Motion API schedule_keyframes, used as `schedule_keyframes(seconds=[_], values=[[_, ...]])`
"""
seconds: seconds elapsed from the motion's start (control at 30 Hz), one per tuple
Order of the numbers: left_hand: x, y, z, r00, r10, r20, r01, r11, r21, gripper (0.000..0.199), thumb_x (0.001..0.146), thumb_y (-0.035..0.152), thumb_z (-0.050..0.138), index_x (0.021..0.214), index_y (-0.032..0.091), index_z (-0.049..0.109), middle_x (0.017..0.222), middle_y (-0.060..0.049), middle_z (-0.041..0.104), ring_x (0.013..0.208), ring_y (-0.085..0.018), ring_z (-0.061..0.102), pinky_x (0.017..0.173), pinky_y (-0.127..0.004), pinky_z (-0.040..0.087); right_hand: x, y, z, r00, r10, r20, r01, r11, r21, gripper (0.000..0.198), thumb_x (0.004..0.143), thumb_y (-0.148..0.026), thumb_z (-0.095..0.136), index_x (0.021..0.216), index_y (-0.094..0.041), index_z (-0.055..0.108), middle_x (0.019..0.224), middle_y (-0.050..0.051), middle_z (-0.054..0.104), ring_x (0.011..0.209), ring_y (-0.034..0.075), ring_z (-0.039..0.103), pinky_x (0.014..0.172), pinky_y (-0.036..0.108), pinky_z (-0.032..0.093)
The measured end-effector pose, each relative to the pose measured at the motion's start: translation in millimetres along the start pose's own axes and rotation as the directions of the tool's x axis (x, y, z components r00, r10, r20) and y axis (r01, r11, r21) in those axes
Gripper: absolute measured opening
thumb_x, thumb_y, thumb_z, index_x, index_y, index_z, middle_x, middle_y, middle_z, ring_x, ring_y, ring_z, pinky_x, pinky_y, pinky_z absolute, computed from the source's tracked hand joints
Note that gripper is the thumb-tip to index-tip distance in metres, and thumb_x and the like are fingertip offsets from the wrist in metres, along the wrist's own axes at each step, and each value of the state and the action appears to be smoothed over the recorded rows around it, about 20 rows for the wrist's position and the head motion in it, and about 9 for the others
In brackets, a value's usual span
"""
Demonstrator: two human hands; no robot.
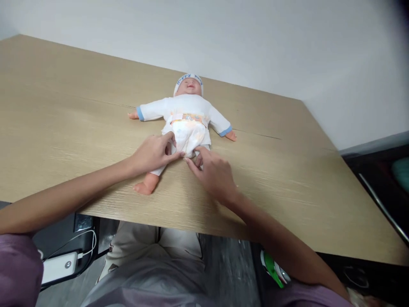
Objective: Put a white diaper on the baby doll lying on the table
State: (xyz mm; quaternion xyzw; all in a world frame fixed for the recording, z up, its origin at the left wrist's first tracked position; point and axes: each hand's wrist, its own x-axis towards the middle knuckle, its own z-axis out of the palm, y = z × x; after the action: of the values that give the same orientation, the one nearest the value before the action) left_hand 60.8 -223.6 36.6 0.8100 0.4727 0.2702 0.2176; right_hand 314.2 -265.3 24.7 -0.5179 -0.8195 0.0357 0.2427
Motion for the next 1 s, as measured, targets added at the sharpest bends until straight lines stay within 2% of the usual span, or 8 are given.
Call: schedule_keyframes(seconds=[0.13, 0.3, 0.4, 0.5, 0.63, 0.7, 0.83, 1.0], values=[[1, 0, 6, 0.999, 0.034, -0.023, -0.034, 0.999, 0.021, 0.045, 0.106, 0.049, 0.077, 0.079, 0.023, 0.052, 0.07, 0.0, 0.063, 0.066, -0.019, 0.057, 0.071, -0.034, 0.037, 4, 3, 14, 0.998, -0.022, -0.053, 0.022, 1.0, 0.01, 0.018, 0.116, -0.036, 0.071, 0.105, -0.023, 0.071, 0.09, 0.005, 0.074, 0.089, 0.028, 0.071, 0.08, 0.038, 0.05], [-4, -3, 9, 0.994, 0.091, -0.062, -0.088, 0.995, 0.049, 0.042, 0.11, 0.048, 0.074, 0.081, 0.023, 0.056, 0.072, 0.0, 0.063, 0.075, -0.022, 0.058, 0.081, -0.038, 0.041, -5, 2, 20, 0.993, -0.03, -0.115, 0.035, 0.998, 0.047, 0.013, 0.117, -0.032, 0.065, 0.117, -0.022, 0.074, 0.115, 0.012, 0.075, 0.103, 0.03, 0.074, 0.086, 0.041, 0.058], [-6, -7, 10, 0.979, 0.174, -0.107, -0.171, 0.984, 0.043, 0.03, 0.11, 0.044, 0.072, 0.092, 0.022, 0.064, 0.097, -0.006, 0.073, 0.092, -0.025, 0.066, 0.09, -0.041, 0.048, -7, -1, 17, 0.993, -0.035, -0.115, 0.043, 0.997, 0.066, 0.015, 0.118, -0.028, 0.06, 0.12, -0.023, 0.073, 0.122, 0.014, 0.075, 0.11, 0.031, 0.075, 0.095, 0.044, 0.061], [-7, -10, 11, 0.961, 0.232, -0.153, -0.23, 0.973, 0.025, 0.02, 0.11, 0.041, 0.072, 0.103, 0.022, 0.069, 0.125, -0.011, 0.072, 0.111, -0.029, 0.069, 0.099, -0.043, 0.054, -9, -4, 14, 0.993, -0.036, -0.114, 0.046, 0.995, 0.089, 0.015, 0.117, -0.026, 0.059, 0.124, -0.023, 0.072, 0.133, 0.016, 0.076, 0.118, 0.033, 0.075, 0.102, 0.049, 0.062], [-7, -8, 11, 0.959, 0.239, -0.151, -0.24, 0.971, 0.011, 0.019, 0.11, 0.038, 0.071, 0.102, 0.022, 0.067, 0.134, -0.012, 0.073, 0.12, -0.03, 0.069, 0.106, -0.044, 0.054, -12, -6, 13, 0.995, -0.038, -0.095, 0.05, 0.99, 0.132, 0.017, 0.115, -0.028, 0.063, 0.13, -0.023, 0.069, 0.144, 0.016, 0.077, 0.129, 0.036, 0.074, 0.109, 0.051, 0.061], [-6, -6, 9, 0.963, 0.235, -0.13, -0.237, 0.971, 0.0, 0.021, 0.11, 0.038, 0.07, 0.099, 0.022, 0.064, 0.128, -0.011, 0.075, 0.115, -0.029, 0.069, 0.102, -0.043, 0.053, -12, -6, 13, 0.997, -0.035, -0.074, 0.046, 0.987, 0.153, 0.018, 0.113, -0.03, 0.065, 0.129, -0.023, 0.067, 0.138, 0.016, 0.08, 0.125, 0.036, 0.076, 0.107, 0.049, 0.06], [-4, -3, 5, 0.979, 0.191, -0.069, -0.193, 0.981, -0.03, 0.026, 0.108, 0.04, 0.07, 0.092, 0.022, 0.058, 0.1, -0.006, 0.072, 0.098, -0.027, 0.063, 0.092, -0.041, 0.049, -10, -8, 14, 0.998, 0.054, -0.035, -0.046, 0.981, 0.189, 0.021, 0.109, -0.035, 0.071, 0.125, -0.022, 0.065, 0.109, 0.01, 0.082, 0.096, 0.031, 0.077, 0.096, 0.045, 0.057], [-5, -6, 7, 0.995, -0.034, -0.099, 0.012, 0.978, -0.21, 0.034, 0.094, 0.047, 0.084, 0.099, 0.023, 0.061, 0.089, 0.0, 0.064, 0.084, -0.021, 0.055, 0.078, -0.035, 0.042, -6, -7, 9, 0.968, 0.251, -0.019, -0.226, 0.9, 0.372, 0.031, 0.104, -0.038, 0.074, 0.128, -0.026, 0.059, 0.101, 0.002, 0.08, 0.07, 0.021, 0.065, 0.081, 0.04, 0.055]])
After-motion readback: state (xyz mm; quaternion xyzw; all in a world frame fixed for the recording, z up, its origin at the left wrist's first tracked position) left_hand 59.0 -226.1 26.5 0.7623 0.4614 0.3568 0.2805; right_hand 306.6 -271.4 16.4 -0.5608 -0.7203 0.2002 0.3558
